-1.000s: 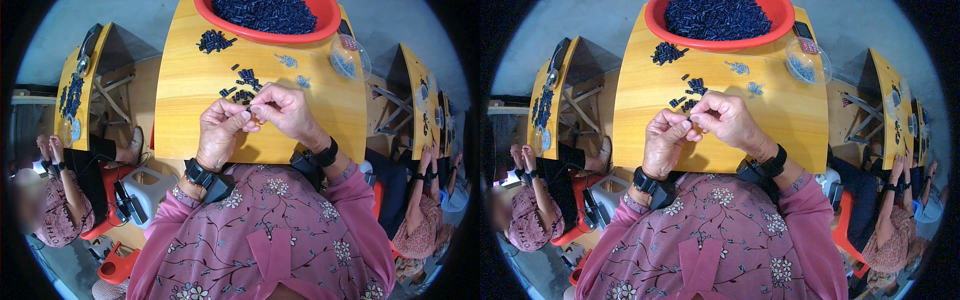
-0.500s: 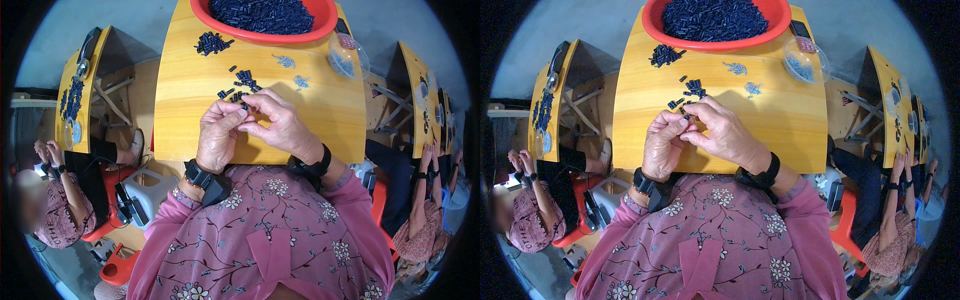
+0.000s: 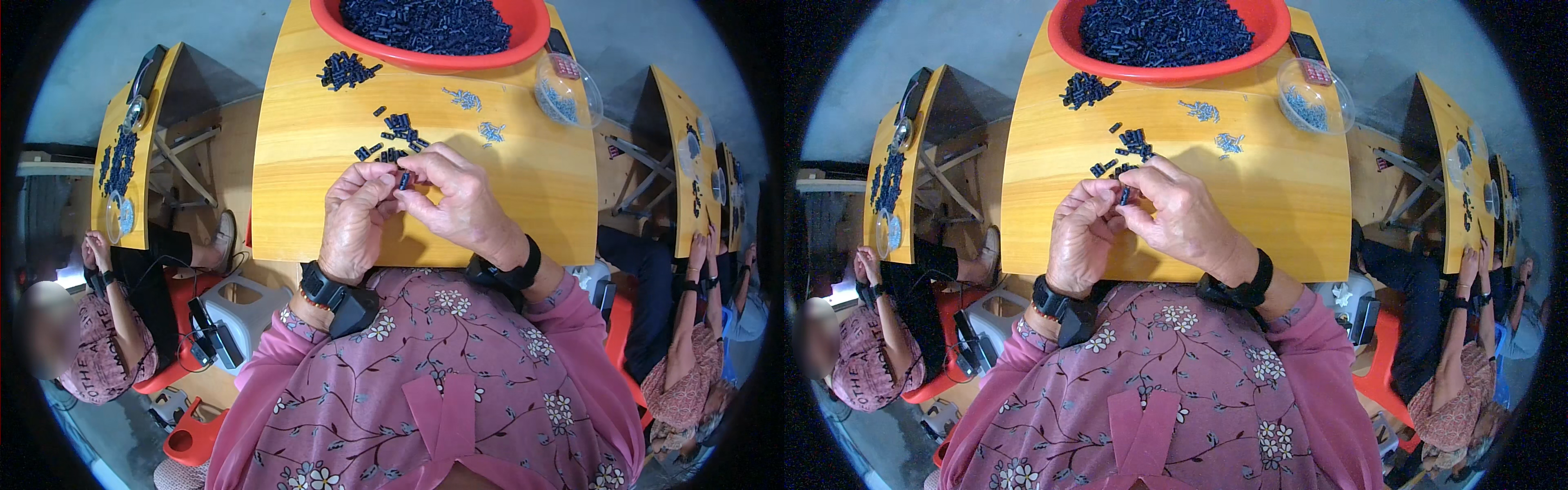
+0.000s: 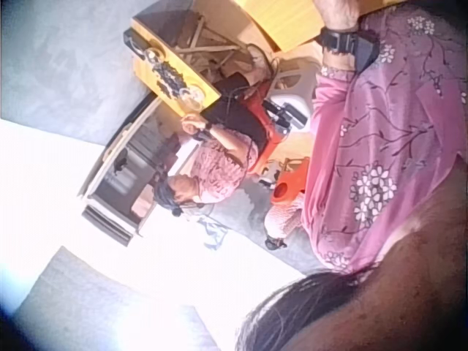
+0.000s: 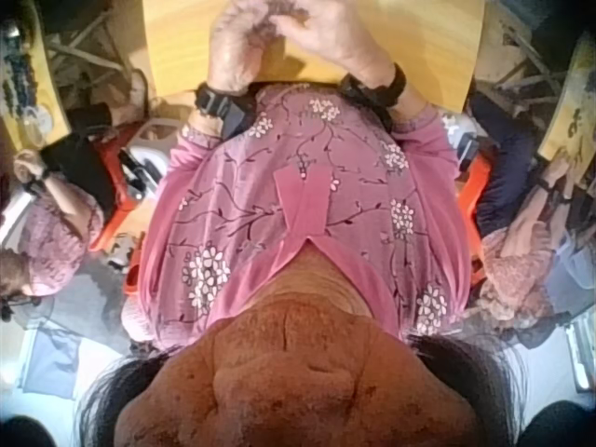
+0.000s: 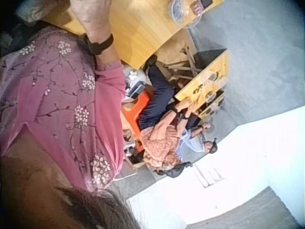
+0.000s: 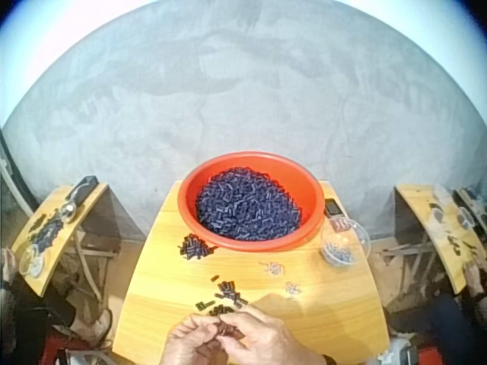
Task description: Manually assemble small plastic components by inserting one into another at a workstation.
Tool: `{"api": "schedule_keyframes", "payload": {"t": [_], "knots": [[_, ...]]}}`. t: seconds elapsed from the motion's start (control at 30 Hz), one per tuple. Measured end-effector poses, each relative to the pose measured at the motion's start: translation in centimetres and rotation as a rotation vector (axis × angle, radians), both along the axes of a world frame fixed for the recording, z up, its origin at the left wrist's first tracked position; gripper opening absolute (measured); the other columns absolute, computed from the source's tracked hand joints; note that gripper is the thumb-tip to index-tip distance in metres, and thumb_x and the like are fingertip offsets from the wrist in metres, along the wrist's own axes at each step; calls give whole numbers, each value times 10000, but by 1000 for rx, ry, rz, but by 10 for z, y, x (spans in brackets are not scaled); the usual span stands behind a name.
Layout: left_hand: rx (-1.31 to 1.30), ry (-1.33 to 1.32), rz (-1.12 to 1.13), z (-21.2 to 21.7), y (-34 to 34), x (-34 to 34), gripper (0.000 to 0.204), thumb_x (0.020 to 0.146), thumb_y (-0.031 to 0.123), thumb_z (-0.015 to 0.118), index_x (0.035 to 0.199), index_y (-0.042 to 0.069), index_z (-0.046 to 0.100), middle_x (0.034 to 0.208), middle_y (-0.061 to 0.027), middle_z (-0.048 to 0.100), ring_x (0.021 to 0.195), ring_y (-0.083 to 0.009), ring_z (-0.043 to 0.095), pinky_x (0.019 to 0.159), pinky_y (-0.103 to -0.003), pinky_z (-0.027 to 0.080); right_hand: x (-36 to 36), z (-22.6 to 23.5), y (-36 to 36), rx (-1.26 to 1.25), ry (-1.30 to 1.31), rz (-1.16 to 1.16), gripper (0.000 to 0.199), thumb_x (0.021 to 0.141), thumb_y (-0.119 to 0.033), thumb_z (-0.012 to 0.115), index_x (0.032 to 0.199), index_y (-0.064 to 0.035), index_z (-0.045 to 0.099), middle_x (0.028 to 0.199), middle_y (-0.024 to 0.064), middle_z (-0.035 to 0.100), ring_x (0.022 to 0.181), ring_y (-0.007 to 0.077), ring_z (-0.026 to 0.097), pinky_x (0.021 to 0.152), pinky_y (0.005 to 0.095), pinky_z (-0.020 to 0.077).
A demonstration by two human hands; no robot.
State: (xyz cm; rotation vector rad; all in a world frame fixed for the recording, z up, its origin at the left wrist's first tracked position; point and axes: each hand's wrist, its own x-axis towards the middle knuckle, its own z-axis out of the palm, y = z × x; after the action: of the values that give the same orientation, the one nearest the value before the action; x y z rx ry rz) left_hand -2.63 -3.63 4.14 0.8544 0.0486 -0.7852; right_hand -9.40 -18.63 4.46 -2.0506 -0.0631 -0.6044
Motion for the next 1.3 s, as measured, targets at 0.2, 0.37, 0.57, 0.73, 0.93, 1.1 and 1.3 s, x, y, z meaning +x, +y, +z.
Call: {"api": "schedule_keyframes", "payload": {"t": [0.2, 0.37, 0.57, 0.73, 0.93, 1.1, 1.3], "knots": [[97, -65, -152, 1, 5, 1, 85, 938, 66, 603, 982, 8, 647, 908, -72, 680, 793, -130, 642, 725, -274, 546, -3, 4, -3, -50, -8, 43, 330, 723, 12, 714, 1040, 17, 620, 895, 167, 592, 757, 334, 637, 648, 396, 525], [79, -91, -153, -5, 4, 0, 77, 921, 55, 636, 968, -4, 647, 929, -96, 686, 798, -137, 648, 712, -281, 557, -4, -1, -4, -18, 41, 42, 346, 733, -5, 720, 1060, 24, 611, 898, 167, 596, 759, 341, 635, 648, 396, 525], [65, -106, -154, -3, 3, -1, 74, 916, 53, 645, 963, -4, 648, 931, -110, 690, 789, -132, 643, 702, -271, 550, -3, 0, -9, -22, 52, 108, 336, 753, -40, 721, 1064, 23, 612, 896, 167, 600, 778, 337, 634, 667, 396, 520], [117, -107, -172, -2, 4, 1, 65, 912, 60, 644, 938, 0, 652, 898, -91, 693, 754, -114, 628, 670, -249, 526, 2, 3, -16, -77, 100, 177, 329, 769, -85, 722, 1060, 22, 612, 904, 165, 605, 795, 335, 628, 679, 397, 516], [105, -118, -189, -7, 9, 4, 87, 929, 78, 617, 935, -1, 650, 889, -86, 696, 750, -125, 643, 685, -267, 530, 0, 14, -16, -70, 201, 250, 315, 806, -85, 708, 1088, 21, 614, 933, 130, 620, 800, 270, 649, 684, 356, 527], [135, -101, -217, -4, 10, 3, 111, 945, 104, 607, 963, 0, 642, 881, -92, 692, 743, -143, 653, 682, -284, 549, 1, 5, -24, 362, 223, 270, 218, 880, -6, 619, 1095, 24, 634, 929, 58, 644, 843, 103, 643, 732, 254, 529], [118, -91, -262, -1, 10, 4, 89, 928, 104, 639, 969, 26, 643, 841, -73, 675, 699, -139, 634, 634, -272, 544, 7, 3, -35, 398, 310, 294, 87, 875, -21, 642, 944, 14, 683, 815, 39, 679, 720, 74, 619, 641, 232, 503]]}}
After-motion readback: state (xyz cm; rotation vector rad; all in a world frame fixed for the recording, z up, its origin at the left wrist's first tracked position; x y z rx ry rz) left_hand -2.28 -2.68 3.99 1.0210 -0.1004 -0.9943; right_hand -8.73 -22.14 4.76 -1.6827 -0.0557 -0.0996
